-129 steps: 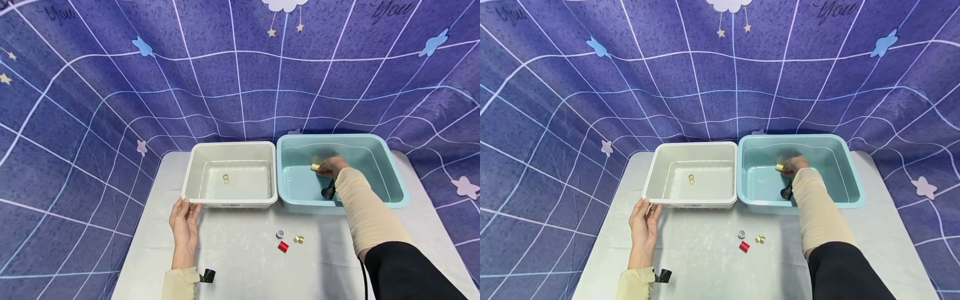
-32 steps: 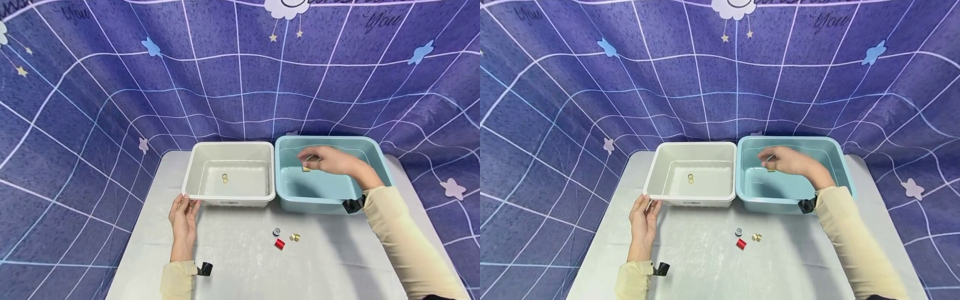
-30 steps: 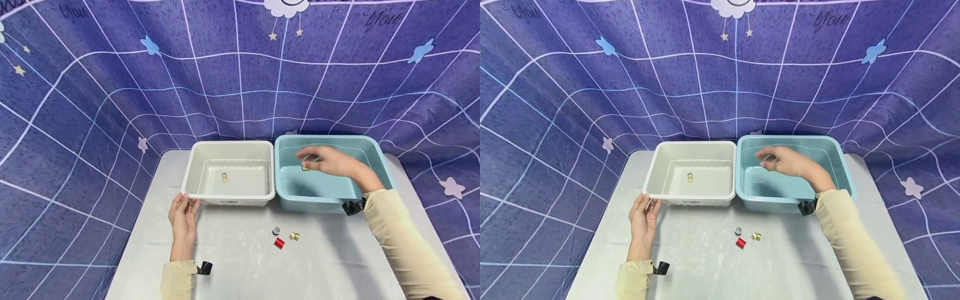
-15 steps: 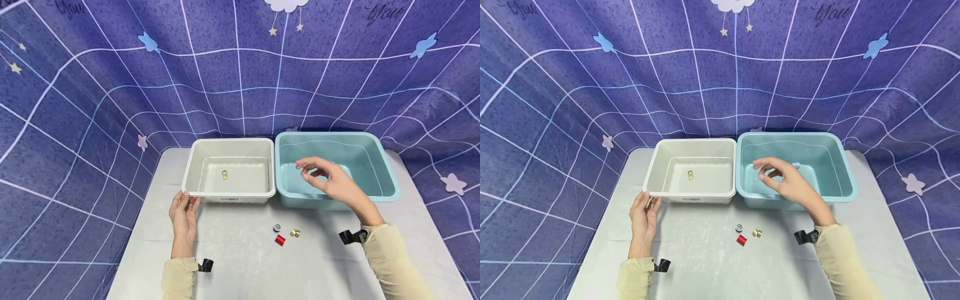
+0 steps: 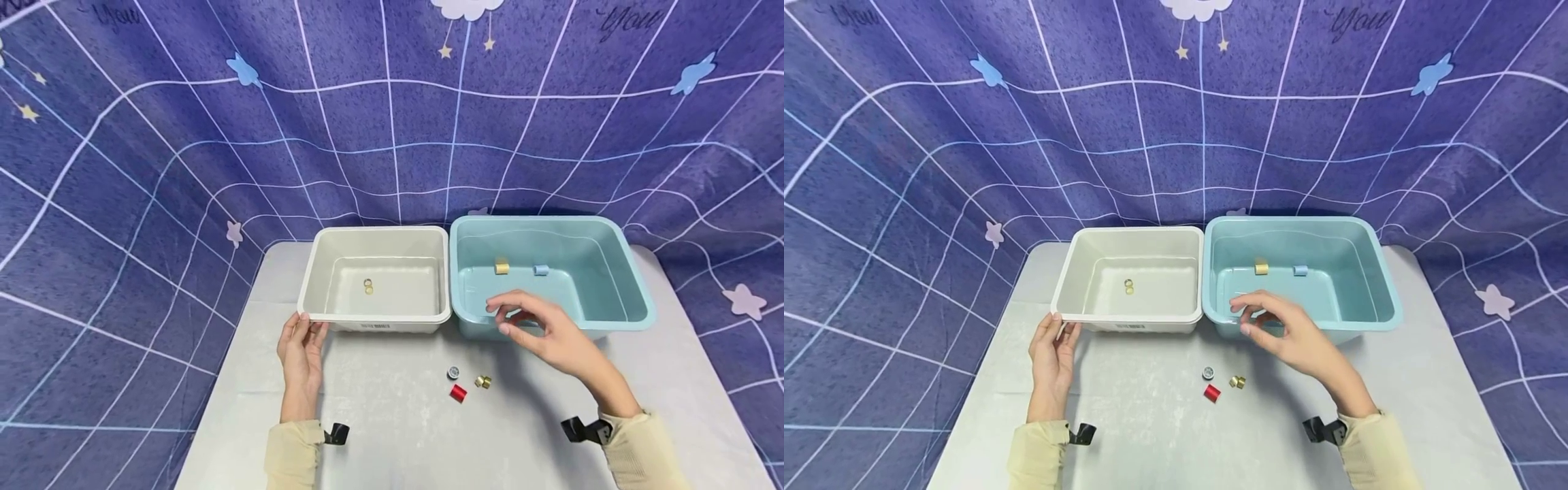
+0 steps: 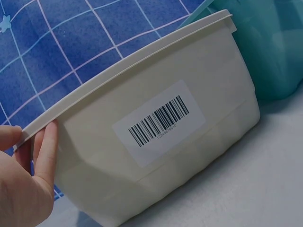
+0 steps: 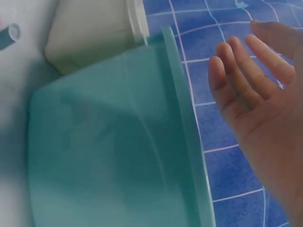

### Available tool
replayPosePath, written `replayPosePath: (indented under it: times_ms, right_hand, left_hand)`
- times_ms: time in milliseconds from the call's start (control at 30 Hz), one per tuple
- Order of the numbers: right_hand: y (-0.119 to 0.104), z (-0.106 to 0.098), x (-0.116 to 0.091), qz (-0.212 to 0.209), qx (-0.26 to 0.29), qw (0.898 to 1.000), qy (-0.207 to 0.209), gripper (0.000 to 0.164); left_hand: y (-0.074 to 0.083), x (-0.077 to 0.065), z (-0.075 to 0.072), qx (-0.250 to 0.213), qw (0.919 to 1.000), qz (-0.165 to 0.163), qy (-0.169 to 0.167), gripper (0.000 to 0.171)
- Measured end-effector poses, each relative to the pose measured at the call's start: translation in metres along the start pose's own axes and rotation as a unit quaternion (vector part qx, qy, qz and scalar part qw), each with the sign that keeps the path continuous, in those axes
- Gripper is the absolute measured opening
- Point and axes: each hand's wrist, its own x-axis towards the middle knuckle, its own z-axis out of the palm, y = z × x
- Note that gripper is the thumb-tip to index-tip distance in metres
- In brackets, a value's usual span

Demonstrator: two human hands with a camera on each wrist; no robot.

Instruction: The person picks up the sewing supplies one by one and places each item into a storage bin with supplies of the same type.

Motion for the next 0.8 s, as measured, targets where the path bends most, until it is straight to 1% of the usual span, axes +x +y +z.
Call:
replayPosePath:
  times_ms: [167, 467, 600, 800]
  right_hand:
    - [0.003, 0.010, -0.014, -0.004, 0.004, 1.000, -0.015, 0.043]
    - [0.018, 0.027, -0.033, 0.004, 0.009, 1.000, -0.014, 0.049]
    - [0.026, 0.040, -0.043, 0.005, -0.001, 1.000, -0.006, 0.051]
    - [0.040, 0.063, -0.053, 0.009, -0.018, 1.000, 0.008, 0.049]
  left_hand:
    - [-0.003, -0.001, -0.001, -0.004, 1.0000, -0.005, 0.004, 0.040]
    - [-0.004, 0.000, 0.001, -0.006, 1.0000, -0.004, 0.004, 0.043]
    - [-0.004, 0.000, 0.000, 0.004, 0.9999, 0.003, 0.010, 0.036]
    - [-0.002, 0.002, 0.000, -0.019, 0.9997, 0.004, 0.014, 0.029]
